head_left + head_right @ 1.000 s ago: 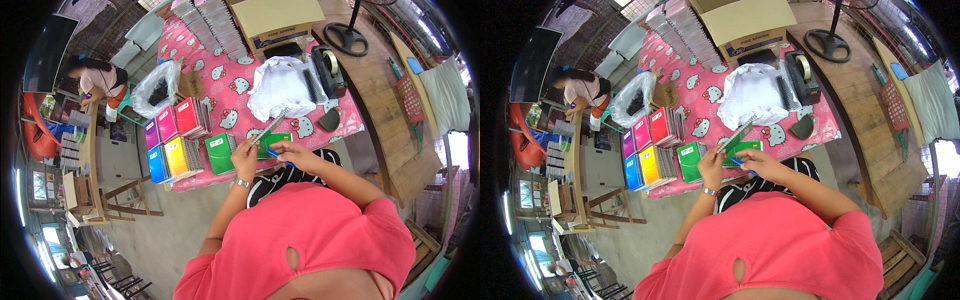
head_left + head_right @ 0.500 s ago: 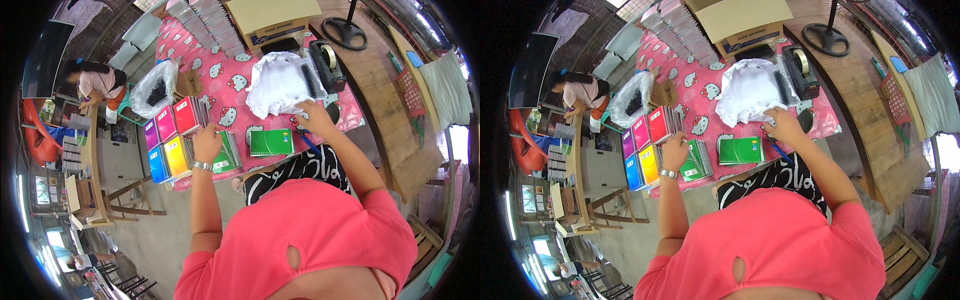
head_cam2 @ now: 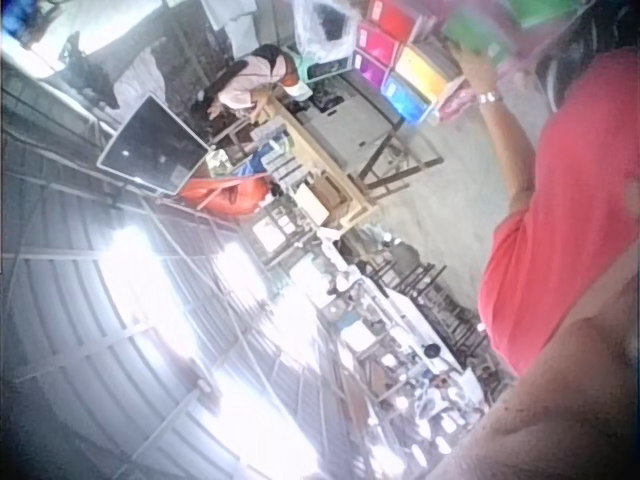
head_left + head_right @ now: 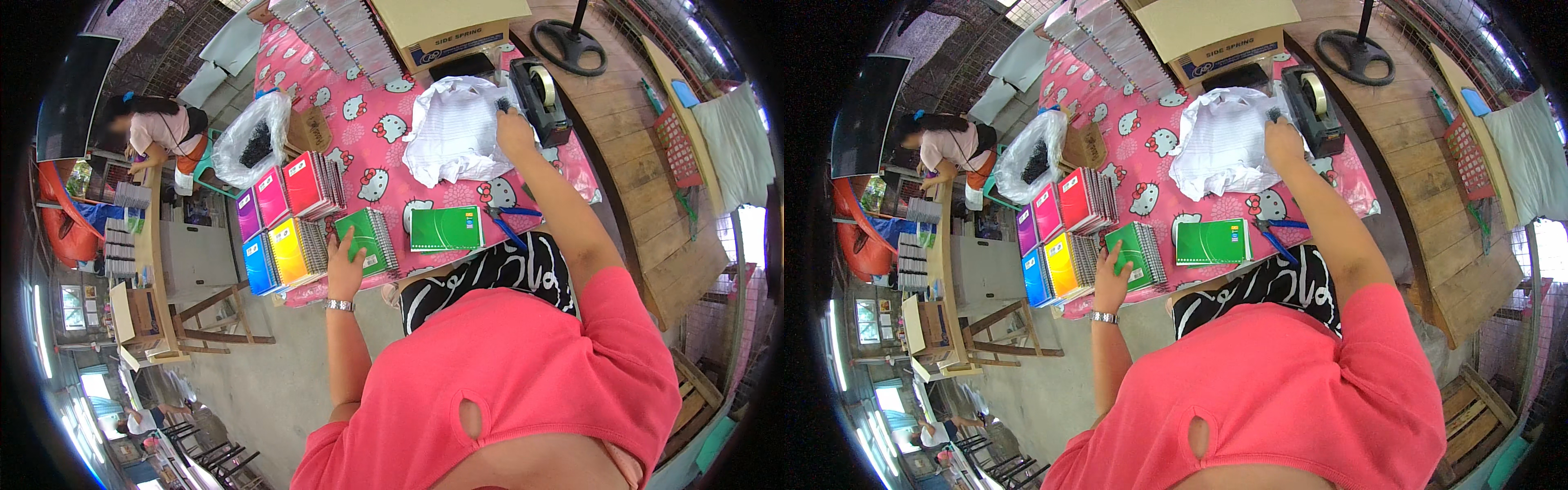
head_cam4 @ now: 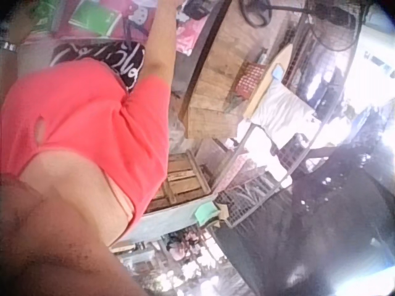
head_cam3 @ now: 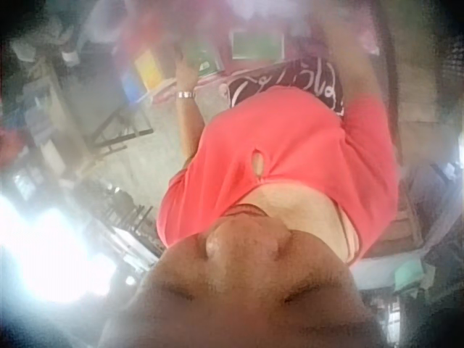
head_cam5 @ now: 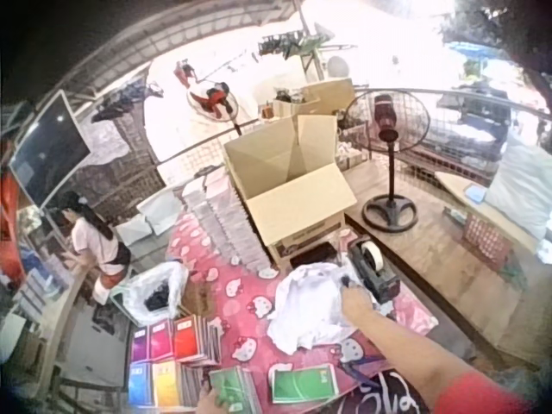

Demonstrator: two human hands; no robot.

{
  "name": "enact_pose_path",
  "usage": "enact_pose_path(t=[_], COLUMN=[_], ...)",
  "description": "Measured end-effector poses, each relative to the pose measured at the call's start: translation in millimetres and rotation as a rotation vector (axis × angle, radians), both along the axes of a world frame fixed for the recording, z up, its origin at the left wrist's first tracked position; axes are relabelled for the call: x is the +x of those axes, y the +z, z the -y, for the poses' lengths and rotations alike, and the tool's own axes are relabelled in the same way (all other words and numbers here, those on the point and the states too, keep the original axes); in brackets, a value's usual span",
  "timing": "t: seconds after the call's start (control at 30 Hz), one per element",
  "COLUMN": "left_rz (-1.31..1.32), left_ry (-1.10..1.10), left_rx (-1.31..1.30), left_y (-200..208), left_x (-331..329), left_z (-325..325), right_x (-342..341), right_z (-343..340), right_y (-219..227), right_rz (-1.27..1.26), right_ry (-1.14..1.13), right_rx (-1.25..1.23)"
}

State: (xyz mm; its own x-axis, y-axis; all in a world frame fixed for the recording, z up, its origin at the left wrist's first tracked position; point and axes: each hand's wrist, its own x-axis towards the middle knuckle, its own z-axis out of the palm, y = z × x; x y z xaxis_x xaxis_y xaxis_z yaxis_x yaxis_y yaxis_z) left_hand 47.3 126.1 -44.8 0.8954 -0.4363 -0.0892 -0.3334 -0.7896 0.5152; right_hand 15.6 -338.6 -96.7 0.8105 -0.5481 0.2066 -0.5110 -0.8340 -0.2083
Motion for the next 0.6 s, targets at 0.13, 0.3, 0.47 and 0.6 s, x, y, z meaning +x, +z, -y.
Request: enact_pose_path(t=[0.13,0.3,0.47,0.6], left_rz=[0.082,0.410,0.397,0.444], left_ry=[-0.007,-0.252,-0.700,-0.808], left_rx=[0.017,-0.082,-0.061,0.048], left_y=[4,31,13,4], left_x=[0,-30,-73,-72], left_z=[8,76,131,133], right_x=[3,-12,-32,-57], right_z=[9,5,-7,-17], right_y=[-3,29,47,54], right_rz=[0.071,0.203,0.561,0.583], right_ry=[-0.091,-0.088,-0.030,-0.026], right_rx=[-0.061,0.150,0.606,0.640])
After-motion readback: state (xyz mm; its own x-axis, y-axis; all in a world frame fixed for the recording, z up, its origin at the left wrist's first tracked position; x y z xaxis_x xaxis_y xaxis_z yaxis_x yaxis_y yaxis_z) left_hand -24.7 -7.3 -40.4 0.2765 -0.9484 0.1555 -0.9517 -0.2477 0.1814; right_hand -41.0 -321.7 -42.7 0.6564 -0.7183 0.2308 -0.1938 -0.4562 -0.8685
